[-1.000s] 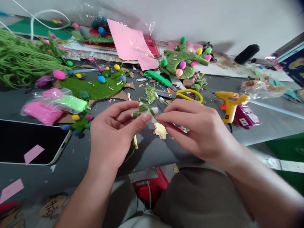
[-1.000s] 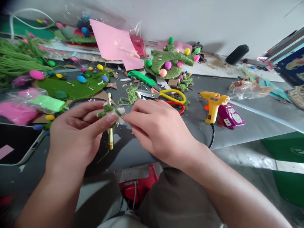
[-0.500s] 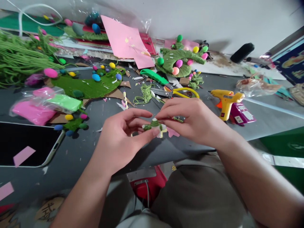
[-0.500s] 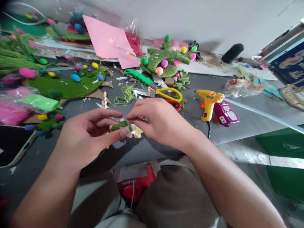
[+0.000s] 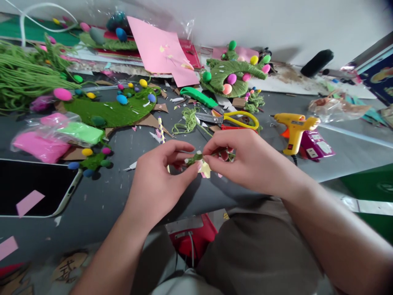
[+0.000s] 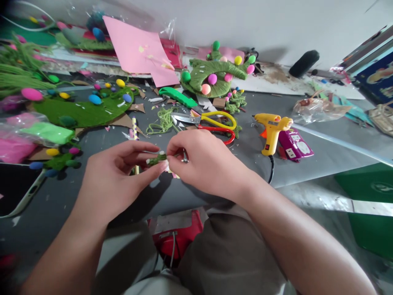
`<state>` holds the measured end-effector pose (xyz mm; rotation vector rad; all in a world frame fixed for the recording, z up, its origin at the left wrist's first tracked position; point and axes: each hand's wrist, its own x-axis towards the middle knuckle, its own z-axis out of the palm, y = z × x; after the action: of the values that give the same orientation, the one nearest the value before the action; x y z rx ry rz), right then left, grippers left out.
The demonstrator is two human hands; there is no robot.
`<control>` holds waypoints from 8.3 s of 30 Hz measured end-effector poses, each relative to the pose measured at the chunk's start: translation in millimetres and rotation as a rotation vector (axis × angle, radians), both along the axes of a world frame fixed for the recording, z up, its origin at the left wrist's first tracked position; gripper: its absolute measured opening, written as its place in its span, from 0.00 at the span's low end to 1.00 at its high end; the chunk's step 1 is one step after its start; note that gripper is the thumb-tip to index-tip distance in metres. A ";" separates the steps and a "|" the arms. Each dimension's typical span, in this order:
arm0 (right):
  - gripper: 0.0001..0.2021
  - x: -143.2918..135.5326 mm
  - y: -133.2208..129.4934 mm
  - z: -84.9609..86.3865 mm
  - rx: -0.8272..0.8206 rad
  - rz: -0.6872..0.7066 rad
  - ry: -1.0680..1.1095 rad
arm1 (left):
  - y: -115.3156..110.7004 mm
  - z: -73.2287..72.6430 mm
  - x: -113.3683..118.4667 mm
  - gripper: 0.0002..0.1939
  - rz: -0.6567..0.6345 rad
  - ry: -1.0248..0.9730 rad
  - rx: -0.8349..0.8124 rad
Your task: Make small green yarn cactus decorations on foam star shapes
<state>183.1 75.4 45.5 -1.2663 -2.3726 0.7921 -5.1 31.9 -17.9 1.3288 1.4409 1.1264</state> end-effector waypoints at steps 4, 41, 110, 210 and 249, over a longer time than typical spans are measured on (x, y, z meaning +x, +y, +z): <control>0.07 -3.6 -2.1 -1.4 -0.010 -0.008 0.072 | -0.7 2.2 0.7 0.13 0.065 0.003 0.039; 0.09 14.1 17.1 -3.8 0.126 0.239 0.030 | 0.8 11.6 -4.1 0.17 -0.039 -0.265 -0.148; 0.07 3.7 -2.7 9.4 0.032 0.070 0.060 | -0.4 2.4 0.4 0.11 -0.055 -0.020 -0.027; 0.08 -3.5 -10.1 6.9 0.086 0.099 0.106 | 0.2 9.0 -5.9 0.16 0.154 -0.405 0.043; 0.06 -2.3 -1.1 -3.2 -0.012 0.069 0.224 | -2.3 8.6 -4.4 0.15 0.146 -0.398 0.055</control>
<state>180.8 74.3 42.3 -1.0453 -2.2441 0.9192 -9.5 29.7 -9.4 0.9754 1.2320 1.4422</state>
